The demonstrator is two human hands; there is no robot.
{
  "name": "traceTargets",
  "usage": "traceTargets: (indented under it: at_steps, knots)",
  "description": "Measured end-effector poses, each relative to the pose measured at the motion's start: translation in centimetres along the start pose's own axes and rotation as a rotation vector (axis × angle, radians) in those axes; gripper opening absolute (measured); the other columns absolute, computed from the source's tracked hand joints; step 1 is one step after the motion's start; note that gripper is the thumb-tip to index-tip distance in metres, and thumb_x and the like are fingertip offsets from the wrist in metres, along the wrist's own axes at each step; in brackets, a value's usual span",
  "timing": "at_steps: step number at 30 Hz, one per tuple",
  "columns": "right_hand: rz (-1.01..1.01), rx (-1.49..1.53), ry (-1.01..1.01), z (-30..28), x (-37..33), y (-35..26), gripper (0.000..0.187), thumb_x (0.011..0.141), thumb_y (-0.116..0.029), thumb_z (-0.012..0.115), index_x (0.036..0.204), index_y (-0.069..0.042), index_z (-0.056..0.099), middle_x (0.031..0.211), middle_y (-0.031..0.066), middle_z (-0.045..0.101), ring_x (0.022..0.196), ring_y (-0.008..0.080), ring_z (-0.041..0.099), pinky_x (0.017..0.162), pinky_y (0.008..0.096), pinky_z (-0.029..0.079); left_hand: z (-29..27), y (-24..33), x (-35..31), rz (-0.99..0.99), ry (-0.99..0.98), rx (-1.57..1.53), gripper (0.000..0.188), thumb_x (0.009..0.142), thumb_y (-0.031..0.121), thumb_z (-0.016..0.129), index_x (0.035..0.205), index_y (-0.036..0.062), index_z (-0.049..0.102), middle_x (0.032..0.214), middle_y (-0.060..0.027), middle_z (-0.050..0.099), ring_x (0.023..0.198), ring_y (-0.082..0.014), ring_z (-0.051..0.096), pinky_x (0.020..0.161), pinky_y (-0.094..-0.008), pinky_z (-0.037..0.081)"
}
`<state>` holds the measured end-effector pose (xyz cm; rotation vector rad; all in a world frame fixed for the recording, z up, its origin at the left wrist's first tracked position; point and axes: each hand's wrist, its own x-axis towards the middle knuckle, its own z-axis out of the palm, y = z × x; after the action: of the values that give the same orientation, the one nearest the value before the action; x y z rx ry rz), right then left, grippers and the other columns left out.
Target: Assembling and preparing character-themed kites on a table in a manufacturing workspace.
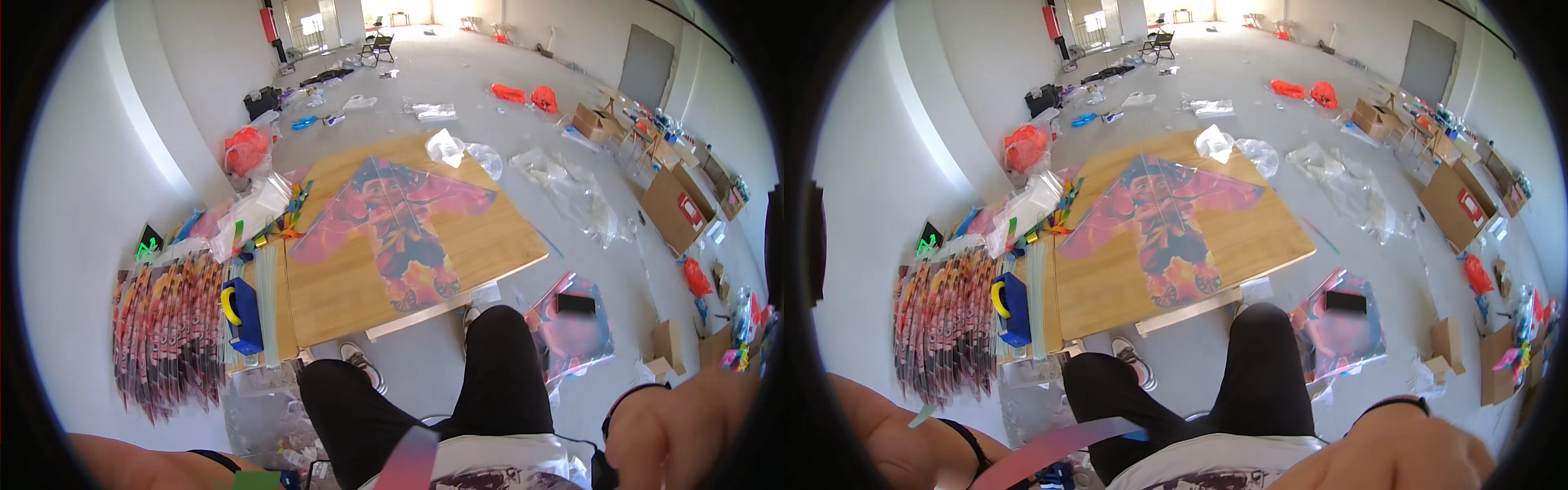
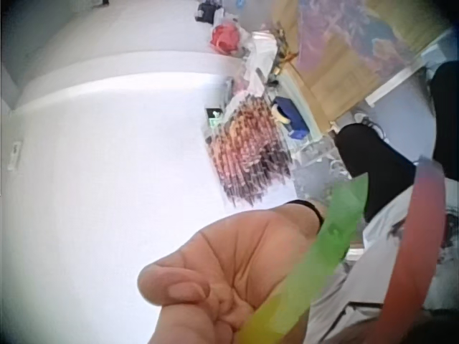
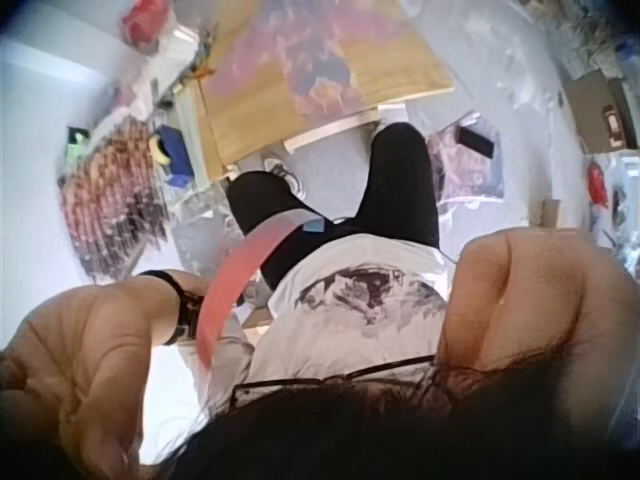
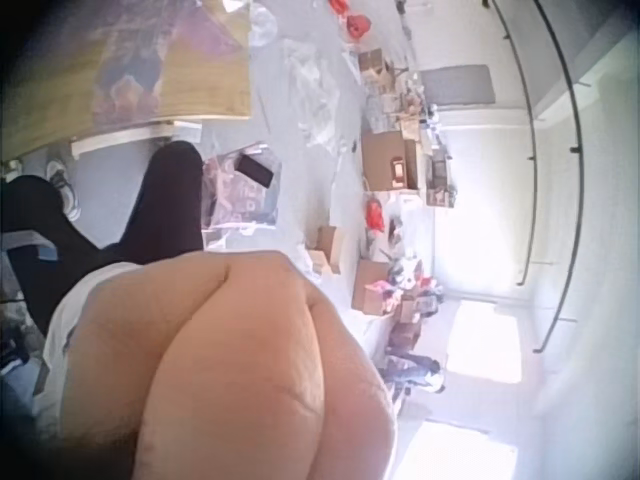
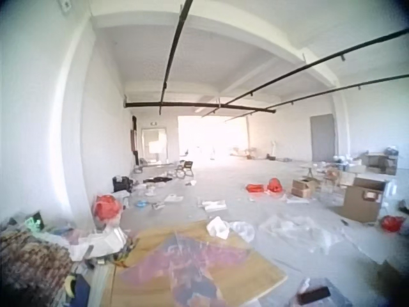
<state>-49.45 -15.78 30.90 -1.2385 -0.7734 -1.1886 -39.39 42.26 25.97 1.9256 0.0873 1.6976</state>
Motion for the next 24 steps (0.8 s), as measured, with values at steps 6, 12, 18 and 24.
traceTargets:
  at_steps: [6, 12, 18, 24]
  knots:
    - [0.002, 0.009, -0.006, -0.4, 0.4, 0.7, 0.028, 0.099, -0.038, 0.063, 0.092, -0.011, 0.063, 0.083, 0.0091, 0.056, 0.066, 0.0253, 0.05, 0.057, 0.0423, 0.041, -0.1, -0.4, 0.1, -0.007, 0.01, 0.015, 0.031, 0.101, 0.027, 0.054, 0.126, 0.0106, 0.064, 0.127, -0.0152, 0.053, 0.092, -0.0174, 0.059, 0.07, -0.0276, 0.049]
    - [0.005, 0.01, -0.014, -0.3, 0.7, 0.9, 0.028, 0.099, -0.038, 0.063, 0.091, -0.011, 0.063, 0.083, 0.0093, 0.056, 0.066, 0.0255, 0.05, 0.057, 0.0426, 0.041, -0.8, -1.0, -0.3, -0.024, 0.011, 0.028, 0.031, 0.102, 0.026, 0.053, 0.127, 0.0107, 0.063, 0.128, -0.0146, 0.053, 0.092, -0.0163, 0.06, 0.07, -0.0266, 0.049]
    - [-0.002, 0.022, -0.01, -0.6, 0.9, 0.7, 0.028, 0.099, -0.037, 0.063, 0.091, -0.011, 0.063, 0.083, 0.0096, 0.056, 0.066, 0.0257, 0.051, 0.056, 0.0429, 0.041, -1.5, -0.9, 0.4, -0.014, 0.014, 0.048, 0.031, 0.103, 0.026, 0.052, 0.128, 0.0107, 0.062, 0.129, -0.014, 0.052, 0.092, -0.0153, 0.06, 0.07, -0.0256, 0.049]
    - [0.002, 0.02, -0.014, -0.7, 1.0, 0.6, 0.027, 0.099, -0.037, 0.063, 0.09, -0.011, 0.063, 0.082, 0.0098, 0.056, 0.065, 0.0259, 0.051, 0.056, 0.0432, 0.041, -1.9, -1.1, 0.2, -0.023, 0.013, 0.044, 0.031, 0.104, 0.025, 0.051, 0.129, 0.0108, 0.061, 0.13, -0.0133, 0.052, 0.092, -0.0142, 0.06, 0.07, -0.0246, 0.05]
